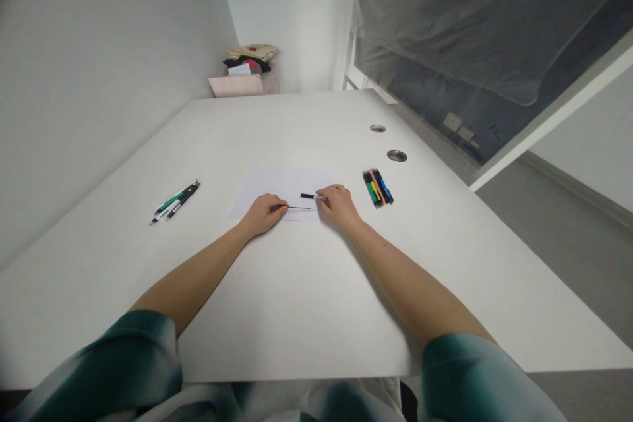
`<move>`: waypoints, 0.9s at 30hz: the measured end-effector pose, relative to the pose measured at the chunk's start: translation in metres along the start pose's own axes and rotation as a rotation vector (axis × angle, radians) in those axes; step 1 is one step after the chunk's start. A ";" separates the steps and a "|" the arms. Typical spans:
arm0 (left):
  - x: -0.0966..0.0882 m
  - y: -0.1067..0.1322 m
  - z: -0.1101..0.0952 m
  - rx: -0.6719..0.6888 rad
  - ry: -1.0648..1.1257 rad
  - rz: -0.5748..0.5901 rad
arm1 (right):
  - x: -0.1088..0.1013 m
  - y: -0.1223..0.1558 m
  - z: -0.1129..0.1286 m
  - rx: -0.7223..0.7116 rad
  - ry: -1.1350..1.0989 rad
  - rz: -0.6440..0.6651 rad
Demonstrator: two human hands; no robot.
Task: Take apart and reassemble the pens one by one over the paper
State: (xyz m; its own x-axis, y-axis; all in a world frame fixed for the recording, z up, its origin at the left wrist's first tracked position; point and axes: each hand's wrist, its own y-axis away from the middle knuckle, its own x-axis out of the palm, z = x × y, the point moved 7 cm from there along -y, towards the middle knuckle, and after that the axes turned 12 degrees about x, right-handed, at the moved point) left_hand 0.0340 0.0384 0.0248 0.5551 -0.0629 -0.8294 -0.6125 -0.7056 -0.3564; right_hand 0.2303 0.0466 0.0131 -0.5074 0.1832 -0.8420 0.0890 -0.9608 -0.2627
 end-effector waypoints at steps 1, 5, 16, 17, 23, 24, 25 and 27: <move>0.001 0.000 0.000 -0.005 -0.002 0.008 | 0.000 0.000 0.000 0.017 0.017 0.008; 0.003 -0.001 0.001 -0.013 -0.015 0.038 | -0.001 0.000 -0.001 0.069 0.081 0.041; -0.020 0.004 0.015 -0.121 -0.055 -0.177 | -0.007 0.000 -0.009 0.132 0.074 -0.034; -0.021 0.005 0.017 -0.131 -0.058 -0.187 | -0.007 0.000 -0.010 0.135 0.072 -0.038; -0.022 0.006 0.020 -0.125 -0.050 -0.203 | -0.008 0.000 -0.009 0.119 0.073 -0.059; -0.021 0.006 0.019 -0.119 -0.048 -0.200 | -0.008 0.001 -0.008 0.113 0.074 -0.059; -0.021 0.006 0.018 -0.111 -0.046 -0.195 | -0.008 0.001 -0.008 0.107 0.075 -0.058; -0.021 0.005 0.015 -0.094 -0.048 -0.182 | -0.009 0.002 -0.005 0.092 0.074 -0.054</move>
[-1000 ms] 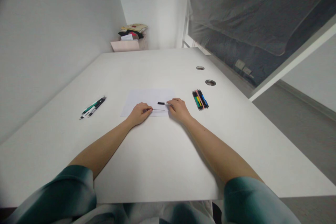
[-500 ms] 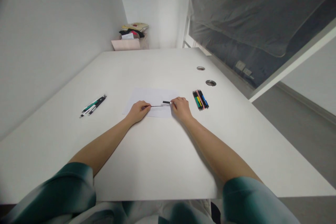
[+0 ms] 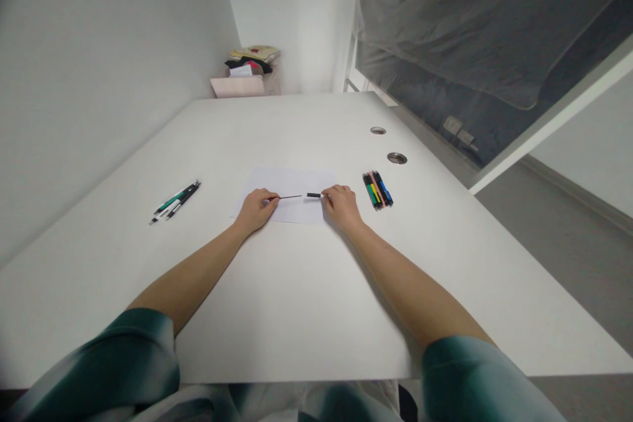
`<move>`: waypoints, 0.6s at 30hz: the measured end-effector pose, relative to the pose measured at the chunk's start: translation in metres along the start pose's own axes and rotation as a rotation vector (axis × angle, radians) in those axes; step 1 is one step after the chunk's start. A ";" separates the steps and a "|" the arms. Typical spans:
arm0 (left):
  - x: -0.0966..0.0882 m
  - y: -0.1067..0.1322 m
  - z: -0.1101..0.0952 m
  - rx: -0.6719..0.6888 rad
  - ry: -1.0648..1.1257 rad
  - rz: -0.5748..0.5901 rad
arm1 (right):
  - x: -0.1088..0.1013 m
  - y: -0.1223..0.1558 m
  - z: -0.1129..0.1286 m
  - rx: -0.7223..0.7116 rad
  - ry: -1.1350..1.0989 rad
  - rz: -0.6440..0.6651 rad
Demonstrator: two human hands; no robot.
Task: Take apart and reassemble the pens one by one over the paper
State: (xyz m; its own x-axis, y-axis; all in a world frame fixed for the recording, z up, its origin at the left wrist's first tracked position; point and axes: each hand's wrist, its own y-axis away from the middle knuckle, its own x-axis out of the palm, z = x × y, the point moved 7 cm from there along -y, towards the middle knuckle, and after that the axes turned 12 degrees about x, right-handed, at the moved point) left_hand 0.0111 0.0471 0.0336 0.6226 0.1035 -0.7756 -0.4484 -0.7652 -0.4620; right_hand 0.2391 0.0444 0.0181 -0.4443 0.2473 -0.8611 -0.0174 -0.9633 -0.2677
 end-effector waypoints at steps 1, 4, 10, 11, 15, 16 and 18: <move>0.000 0.000 -0.002 0.009 -0.005 0.007 | -0.001 0.001 0.002 -0.014 -0.001 0.003; 0.003 -0.001 -0.008 0.042 -0.027 0.031 | -0.001 0.006 0.014 -0.095 -0.008 0.021; 0.008 -0.001 -0.023 0.096 -0.008 0.044 | 0.007 0.019 0.040 -0.215 -0.008 0.138; 0.008 -0.001 -0.024 0.097 0.007 0.038 | 0.008 0.020 0.042 -0.214 -0.008 0.145; 0.008 -0.001 -0.027 0.097 0.081 0.019 | 0.003 0.023 0.045 -0.210 -0.026 0.133; 0.009 -0.001 -0.027 0.097 0.097 0.016 | 0.002 0.023 0.046 -0.211 -0.029 0.128; 0.010 -0.001 -0.027 0.101 0.126 0.013 | 0.000 0.024 0.046 -0.215 -0.036 0.125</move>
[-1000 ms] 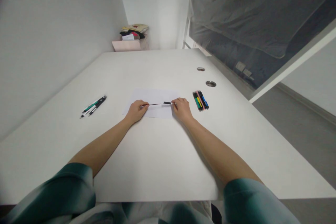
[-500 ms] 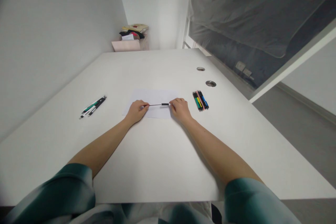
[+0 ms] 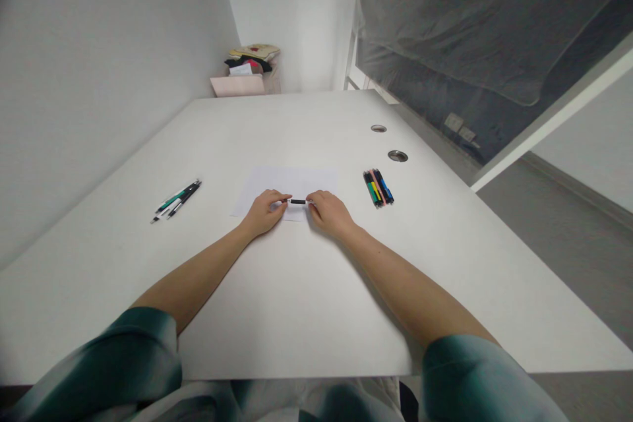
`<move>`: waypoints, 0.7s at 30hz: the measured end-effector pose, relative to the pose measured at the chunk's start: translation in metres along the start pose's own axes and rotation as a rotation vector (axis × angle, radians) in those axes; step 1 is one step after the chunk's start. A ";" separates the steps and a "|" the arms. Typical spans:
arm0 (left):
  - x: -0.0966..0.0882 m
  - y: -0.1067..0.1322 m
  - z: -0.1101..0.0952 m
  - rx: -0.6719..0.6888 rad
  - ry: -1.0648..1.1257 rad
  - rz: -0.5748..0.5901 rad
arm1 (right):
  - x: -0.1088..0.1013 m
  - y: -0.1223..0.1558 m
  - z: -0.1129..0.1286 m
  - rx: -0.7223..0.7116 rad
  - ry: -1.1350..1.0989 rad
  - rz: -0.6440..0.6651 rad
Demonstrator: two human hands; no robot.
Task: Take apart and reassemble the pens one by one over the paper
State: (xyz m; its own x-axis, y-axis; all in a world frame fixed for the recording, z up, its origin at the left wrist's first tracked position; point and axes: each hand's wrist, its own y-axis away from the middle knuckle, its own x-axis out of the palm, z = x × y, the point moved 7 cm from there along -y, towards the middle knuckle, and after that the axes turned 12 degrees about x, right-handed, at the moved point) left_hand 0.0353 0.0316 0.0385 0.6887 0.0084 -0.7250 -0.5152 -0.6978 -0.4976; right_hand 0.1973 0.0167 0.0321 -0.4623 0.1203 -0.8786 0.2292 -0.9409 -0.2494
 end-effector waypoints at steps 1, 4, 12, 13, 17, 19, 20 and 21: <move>0.001 0.000 0.000 0.003 0.015 0.001 | 0.000 0.000 0.000 -0.003 -0.002 0.002; 0.003 0.001 0.002 -0.012 0.061 -0.004 | 0.001 -0.001 -0.002 0.009 0.000 0.001; 0.004 0.004 0.015 -0.155 0.233 -0.037 | 0.002 -0.003 -0.010 0.072 0.033 -0.006; 0.004 0.004 0.014 -0.154 0.236 -0.035 | 0.002 -0.002 -0.010 0.063 0.037 -0.013; 0.003 0.004 0.012 -0.137 0.197 -0.023 | 0.002 -0.002 -0.009 0.035 0.045 -0.024; 0.002 0.005 0.012 -0.126 0.173 -0.025 | 0.002 -0.001 -0.008 0.028 0.043 -0.023; 0.002 0.005 0.011 -0.124 0.167 -0.030 | 0.002 -0.001 -0.008 0.027 0.043 -0.023; 0.002 0.005 0.011 -0.125 0.165 -0.034 | 0.002 -0.001 -0.008 0.027 0.043 -0.023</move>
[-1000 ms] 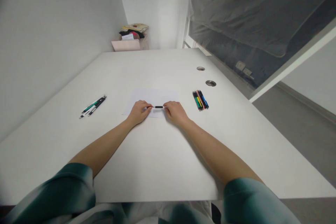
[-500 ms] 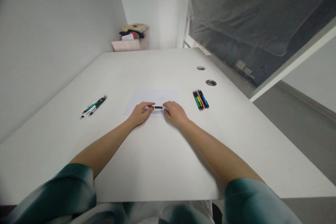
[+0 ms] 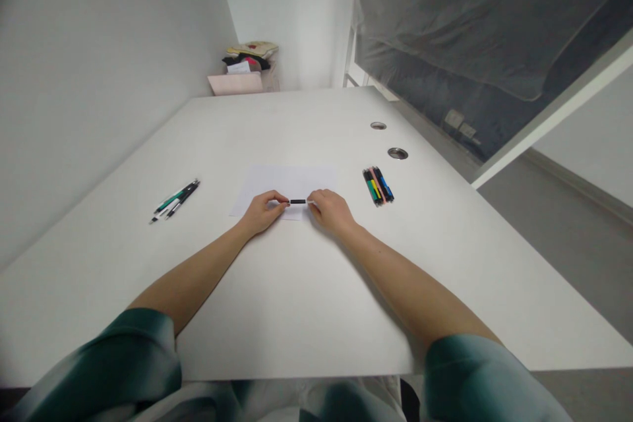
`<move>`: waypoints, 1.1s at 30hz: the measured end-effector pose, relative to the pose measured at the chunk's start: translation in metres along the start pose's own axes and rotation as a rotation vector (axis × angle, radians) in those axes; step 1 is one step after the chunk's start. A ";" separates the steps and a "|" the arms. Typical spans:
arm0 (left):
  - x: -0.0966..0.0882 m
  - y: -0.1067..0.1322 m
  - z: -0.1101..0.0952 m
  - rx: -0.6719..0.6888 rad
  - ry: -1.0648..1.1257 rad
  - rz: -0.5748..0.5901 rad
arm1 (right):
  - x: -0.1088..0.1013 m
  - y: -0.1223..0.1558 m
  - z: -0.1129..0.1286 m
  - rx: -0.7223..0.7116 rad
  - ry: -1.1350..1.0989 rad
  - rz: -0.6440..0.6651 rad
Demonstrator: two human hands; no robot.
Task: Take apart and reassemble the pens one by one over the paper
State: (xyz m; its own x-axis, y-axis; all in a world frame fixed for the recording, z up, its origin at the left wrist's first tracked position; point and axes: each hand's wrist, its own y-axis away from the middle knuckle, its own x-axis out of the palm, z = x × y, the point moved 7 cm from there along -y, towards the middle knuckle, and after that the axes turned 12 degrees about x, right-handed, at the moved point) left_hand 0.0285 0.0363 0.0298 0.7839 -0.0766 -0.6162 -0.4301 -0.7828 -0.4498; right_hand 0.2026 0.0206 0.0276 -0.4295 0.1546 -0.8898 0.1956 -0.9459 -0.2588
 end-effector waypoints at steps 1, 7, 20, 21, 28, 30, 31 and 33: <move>0.000 0.000 0.000 -0.004 0.001 -0.004 | 0.000 0.000 0.000 0.000 -0.001 0.001; -0.003 0.000 -0.002 -0.015 0.019 -0.025 | -0.001 0.001 0.003 -0.056 -0.020 -0.026; -0.002 0.001 -0.003 0.040 -0.061 0.001 | 0.000 0.001 0.001 0.052 0.020 0.047; -0.002 0.001 -0.004 0.046 -0.066 -0.003 | -0.001 0.001 0.002 0.037 0.025 0.044; -0.004 0.000 -0.007 0.102 -0.115 -0.020 | -0.003 0.003 0.012 -0.003 0.067 0.050; -0.004 0.000 -0.008 0.111 -0.116 -0.023 | -0.002 0.003 0.011 0.018 0.057 0.079; -0.004 0.000 -0.009 0.115 -0.115 -0.022 | -0.001 0.003 0.010 0.033 0.053 0.087; -0.004 0.000 -0.009 0.118 -0.113 -0.027 | 0.000 0.003 0.006 0.054 0.050 0.088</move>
State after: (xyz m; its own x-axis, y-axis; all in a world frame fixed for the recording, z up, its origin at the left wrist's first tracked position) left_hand 0.0293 0.0311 0.0376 0.7438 0.0186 -0.6682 -0.4640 -0.7051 -0.5362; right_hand 0.1975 0.0159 0.0292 -0.3680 0.0826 -0.9262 0.1828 -0.9702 -0.1592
